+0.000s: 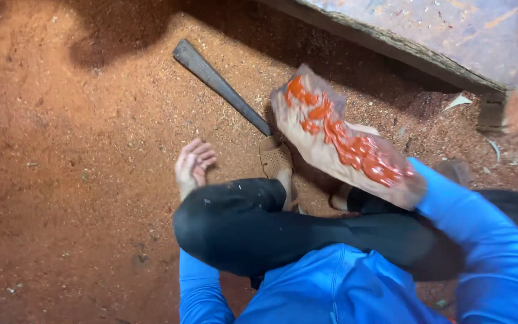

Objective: Mixing wood filler on a cardboard palette and applying it to cracks in a large wooden sculpture using a wooden stick.

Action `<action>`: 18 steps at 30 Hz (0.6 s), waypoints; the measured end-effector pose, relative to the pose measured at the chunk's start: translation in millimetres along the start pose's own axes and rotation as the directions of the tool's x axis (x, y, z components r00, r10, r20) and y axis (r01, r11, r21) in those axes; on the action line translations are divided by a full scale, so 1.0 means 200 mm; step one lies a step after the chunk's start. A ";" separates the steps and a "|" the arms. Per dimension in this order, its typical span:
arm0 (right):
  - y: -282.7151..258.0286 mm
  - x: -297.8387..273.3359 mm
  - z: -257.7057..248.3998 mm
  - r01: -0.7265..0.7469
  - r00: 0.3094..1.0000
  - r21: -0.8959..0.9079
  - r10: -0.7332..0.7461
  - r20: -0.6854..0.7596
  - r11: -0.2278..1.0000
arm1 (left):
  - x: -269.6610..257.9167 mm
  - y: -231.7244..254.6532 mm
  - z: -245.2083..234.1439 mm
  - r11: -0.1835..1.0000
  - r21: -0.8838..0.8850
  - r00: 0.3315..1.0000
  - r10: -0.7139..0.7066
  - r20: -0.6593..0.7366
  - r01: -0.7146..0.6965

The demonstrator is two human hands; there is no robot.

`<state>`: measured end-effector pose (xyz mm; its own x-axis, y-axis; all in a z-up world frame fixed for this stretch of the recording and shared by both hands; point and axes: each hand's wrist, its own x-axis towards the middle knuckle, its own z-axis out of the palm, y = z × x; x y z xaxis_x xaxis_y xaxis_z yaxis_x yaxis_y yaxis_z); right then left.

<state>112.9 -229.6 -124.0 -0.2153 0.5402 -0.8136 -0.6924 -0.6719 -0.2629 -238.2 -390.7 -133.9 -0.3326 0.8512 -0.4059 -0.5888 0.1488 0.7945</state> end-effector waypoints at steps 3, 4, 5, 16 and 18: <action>-0.11 -0.12 0.09 0.009 1.000 -0.046 -0.008 0.022 0.999 | -0.02 0.03 -0.13 0.997 -0.064 0.998 0.050 -0.047 -0.053; -0.14 -0.19 0.15 0.013 0.999 -0.064 -0.011 0.032 0.998 | 0.01 0.06 -0.12 0.995 -0.071 0.997 0.064 -0.034 -0.066; -0.16 -0.27 0.19 0.010 0.999 -0.080 -0.007 0.037 0.997 | 0.01 0.09 -0.13 0.993 -0.071 0.996 0.087 -0.032 -0.089; -0.37 -0.89 0.66 0.045 0.992 -0.244 -0.015 0.124 0.969 | 0.05 0.42 -0.23 0.955 -0.101 0.942 0.252 -0.220 -0.279; -0.40 -0.98 0.70 0.054 0.992 -0.275 -0.020 0.127 0.960 | 0.06 0.44 -0.20 0.946 -0.133 0.934 0.256 -0.247 -0.295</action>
<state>114.1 -210.0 130.1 -0.2870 0.6132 -0.7360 -0.4869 -0.7550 -0.4392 -323.6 -388.5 -87.2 -0.6437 0.7092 -0.2874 -0.5573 -0.1771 0.8112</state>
